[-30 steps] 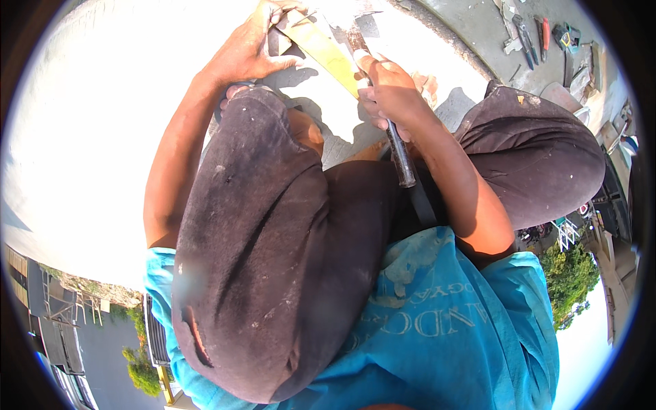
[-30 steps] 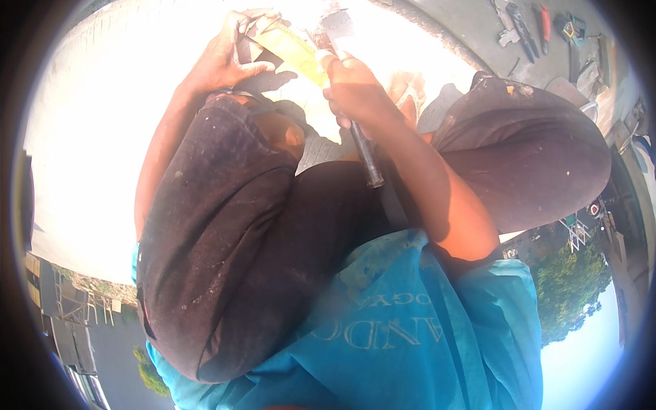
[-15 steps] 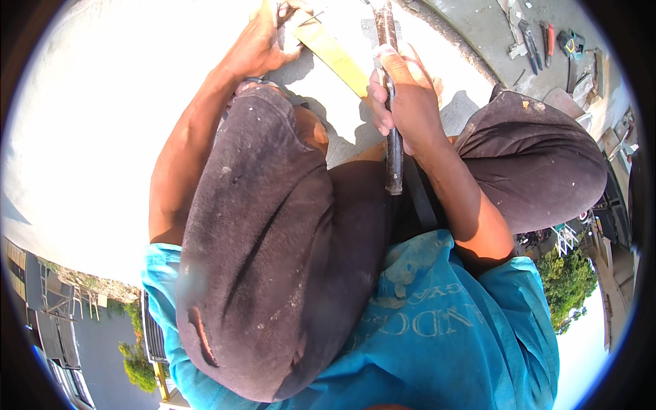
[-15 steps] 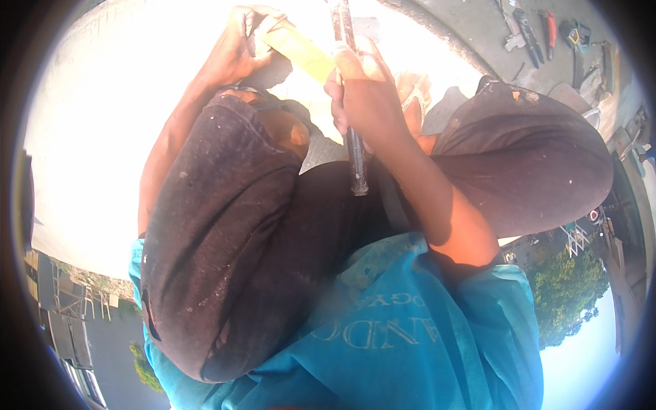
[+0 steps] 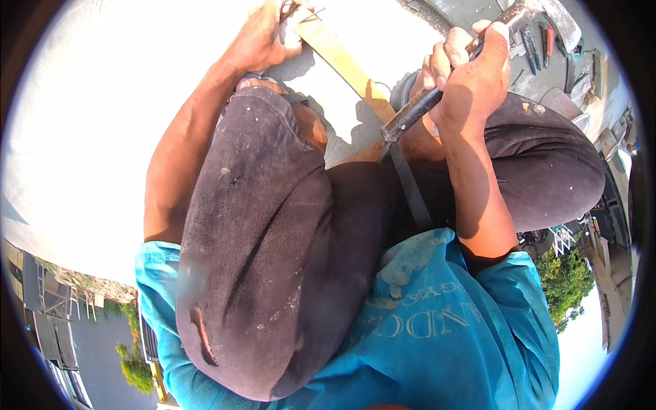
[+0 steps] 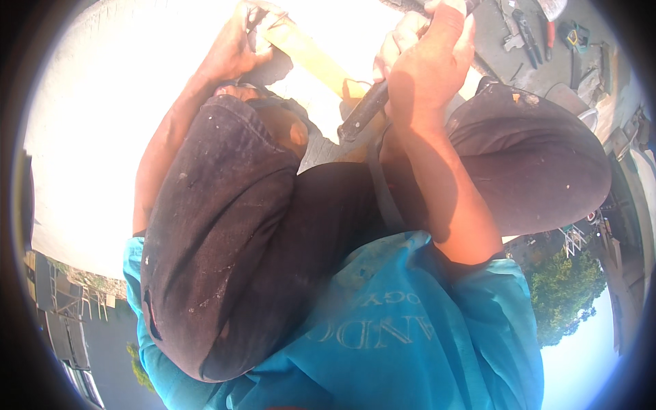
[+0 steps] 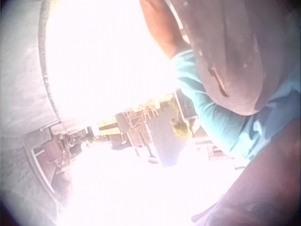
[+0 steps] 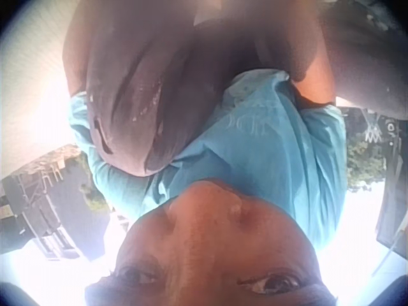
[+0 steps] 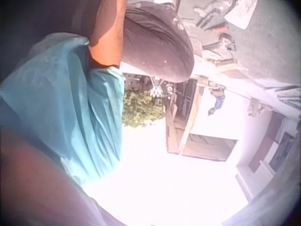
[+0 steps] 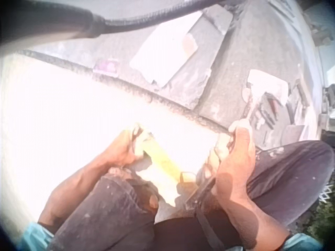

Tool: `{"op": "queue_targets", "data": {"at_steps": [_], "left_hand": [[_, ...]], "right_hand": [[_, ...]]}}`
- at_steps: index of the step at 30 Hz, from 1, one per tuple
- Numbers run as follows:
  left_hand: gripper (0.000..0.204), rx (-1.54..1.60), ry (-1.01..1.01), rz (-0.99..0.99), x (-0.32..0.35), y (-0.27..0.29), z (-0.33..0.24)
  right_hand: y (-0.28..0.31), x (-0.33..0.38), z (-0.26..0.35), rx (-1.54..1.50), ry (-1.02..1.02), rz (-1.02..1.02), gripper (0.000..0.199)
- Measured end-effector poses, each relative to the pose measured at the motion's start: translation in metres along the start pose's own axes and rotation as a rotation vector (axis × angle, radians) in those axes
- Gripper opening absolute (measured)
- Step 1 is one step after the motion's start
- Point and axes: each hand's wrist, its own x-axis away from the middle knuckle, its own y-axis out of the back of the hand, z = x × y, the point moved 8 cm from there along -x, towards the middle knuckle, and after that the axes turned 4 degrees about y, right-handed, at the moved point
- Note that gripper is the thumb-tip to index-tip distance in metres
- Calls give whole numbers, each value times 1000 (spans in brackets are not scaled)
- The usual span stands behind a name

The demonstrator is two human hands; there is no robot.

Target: The person assembles a rectangular wooden frame on a concrete floor. They position wooden planks, hold nails in place, and hammer them into the joints to secure the frame.

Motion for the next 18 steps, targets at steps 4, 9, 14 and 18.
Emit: {"op": "queue_targets", "data": {"at_steps": [4,9,14,18], "left_hand": [[55,-5,-40,-21,0,-1,2],[52,108,-5,11,2,2,-9],[46,7,-47,-44,-3,4,4],[39,158,-9,45,-3,7,-16]], "right_hand": [[-9,54,-60,870,-660,45,22],[-24,11,5,572,-166,-9,27],[-9,27,-5,693,-11,-87,27],[8,38,-66,944,-443,87,27]]}}
